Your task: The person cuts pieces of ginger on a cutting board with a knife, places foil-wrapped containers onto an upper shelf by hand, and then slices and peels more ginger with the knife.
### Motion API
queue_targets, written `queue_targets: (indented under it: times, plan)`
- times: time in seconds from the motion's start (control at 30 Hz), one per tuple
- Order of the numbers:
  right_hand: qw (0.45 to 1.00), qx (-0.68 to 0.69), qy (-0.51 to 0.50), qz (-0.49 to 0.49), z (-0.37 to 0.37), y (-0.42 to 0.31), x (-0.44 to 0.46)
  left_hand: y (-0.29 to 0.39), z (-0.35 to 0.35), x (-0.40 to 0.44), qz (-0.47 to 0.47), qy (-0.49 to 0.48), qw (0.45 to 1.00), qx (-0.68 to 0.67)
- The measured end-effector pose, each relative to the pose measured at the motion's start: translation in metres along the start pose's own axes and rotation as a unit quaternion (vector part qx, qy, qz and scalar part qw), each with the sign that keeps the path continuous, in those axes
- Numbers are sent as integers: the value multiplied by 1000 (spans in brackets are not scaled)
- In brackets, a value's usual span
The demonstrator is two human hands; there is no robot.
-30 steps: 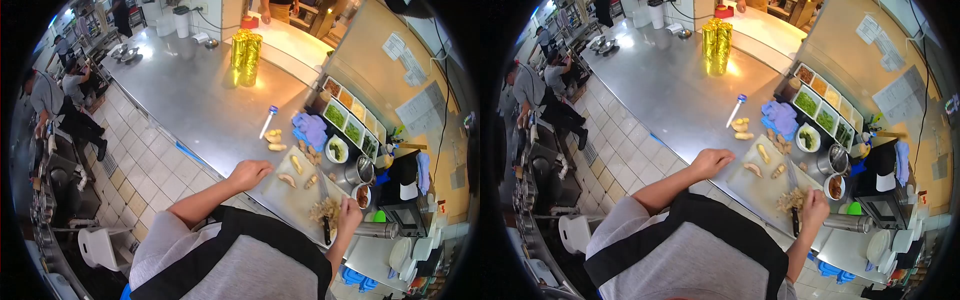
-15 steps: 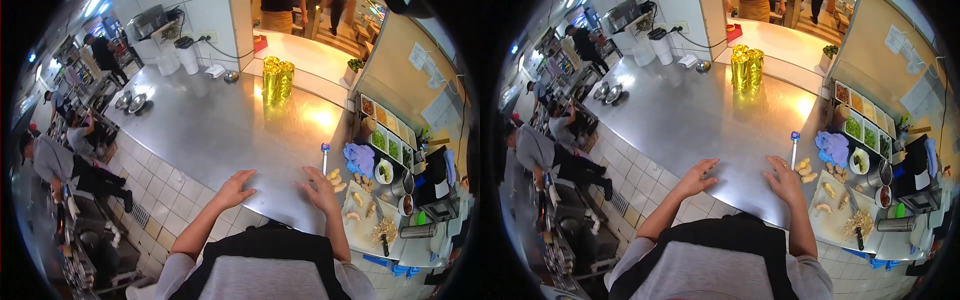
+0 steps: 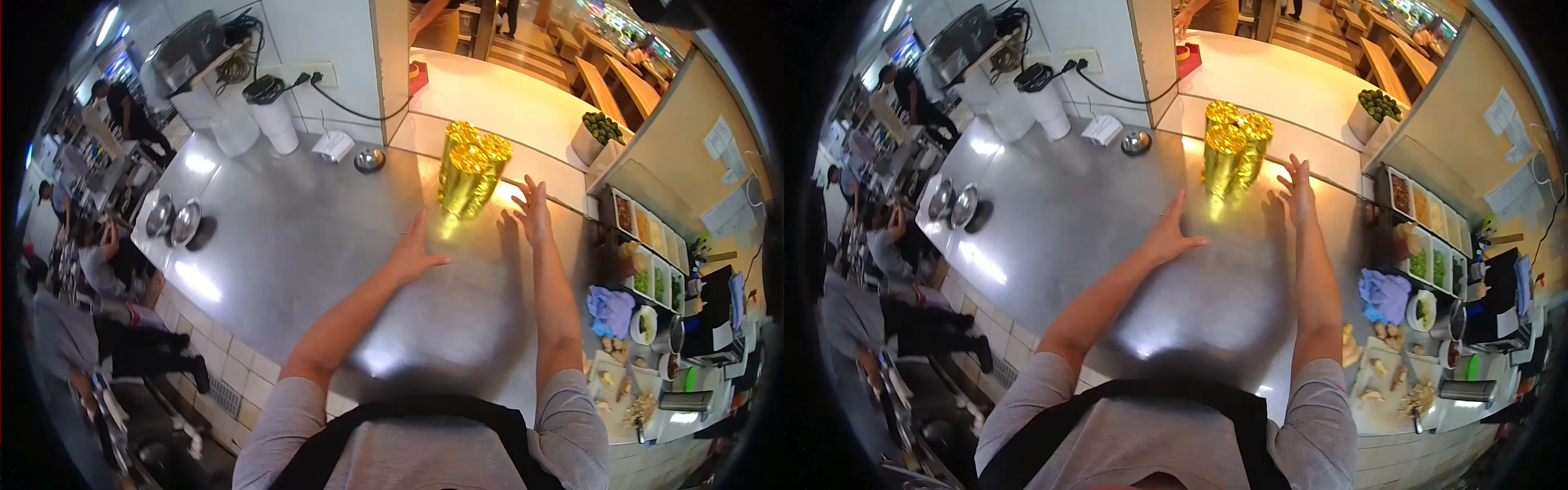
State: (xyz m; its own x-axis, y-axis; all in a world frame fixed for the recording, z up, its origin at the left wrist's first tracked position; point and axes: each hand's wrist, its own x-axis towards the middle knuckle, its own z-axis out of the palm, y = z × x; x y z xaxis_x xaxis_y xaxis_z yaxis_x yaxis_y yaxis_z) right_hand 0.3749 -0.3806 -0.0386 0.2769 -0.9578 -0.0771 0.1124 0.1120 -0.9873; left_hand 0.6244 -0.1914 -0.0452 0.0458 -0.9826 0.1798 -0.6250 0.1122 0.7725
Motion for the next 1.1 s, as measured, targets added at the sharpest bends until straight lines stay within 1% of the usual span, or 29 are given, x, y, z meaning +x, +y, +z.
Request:
queue_targets:
  times: [0.03,0.1,0.2,0.3,0.33,0.37,0.43,0.47,0.57,0.63,0.67,0.7,0.77,0.83,0.87,0.97,1.0,1.1]
  plan:
    - [1000,15,-10,3,5,-1,20,-10,-2,18,13,3,1000,-6]
    - [995,96,3,28,19,-2,61,-27,-1,49,32,14,999,-26]
    - [979,183,-85,13,50,-2,103,-44,0,88,83,8,996,-44]
    - [981,175,-54,62,52,21,132,-49,-1,119,107,-6,992,-64]
    - [970,211,-87,90,49,30,140,-54,0,129,129,-19,987,-91]
    - [975,189,-73,93,47,41,143,-62,-2,132,137,-18,985,-102]
    - [984,141,-50,100,63,50,120,-66,-13,125,150,-12,981,-125]
    - [981,159,-45,98,72,55,108,-73,-16,119,169,-4,977,-128]
    - [974,197,-68,92,116,65,68,-77,-37,76,122,-29,987,-103]
    - [967,220,-99,81,148,65,43,-85,-52,42,152,-19,985,-79]
    - [969,211,-90,86,159,71,27,-87,-62,28,167,-17,984,-66]
    - [972,203,-77,93,172,77,10,-88,-76,11,160,-17,983,-85]
    - [968,212,-91,101,212,65,-36,-90,-99,-36,142,-26,981,-129]
    - [967,214,-105,92,248,63,-76,-88,-122,-80,117,-23,986,-115]
    - [962,217,-148,74,262,63,-97,-88,-135,-103,106,-26,988,-106]
    - [950,251,-131,133,308,70,-139,-87,-167,-156,97,-23,988,-119]
    - [954,228,-117,154,321,65,-152,-86,-175,-170,83,-17,990,-116]
    - [946,238,-148,162,347,70,-168,-89,-197,-201,49,13,995,-88]
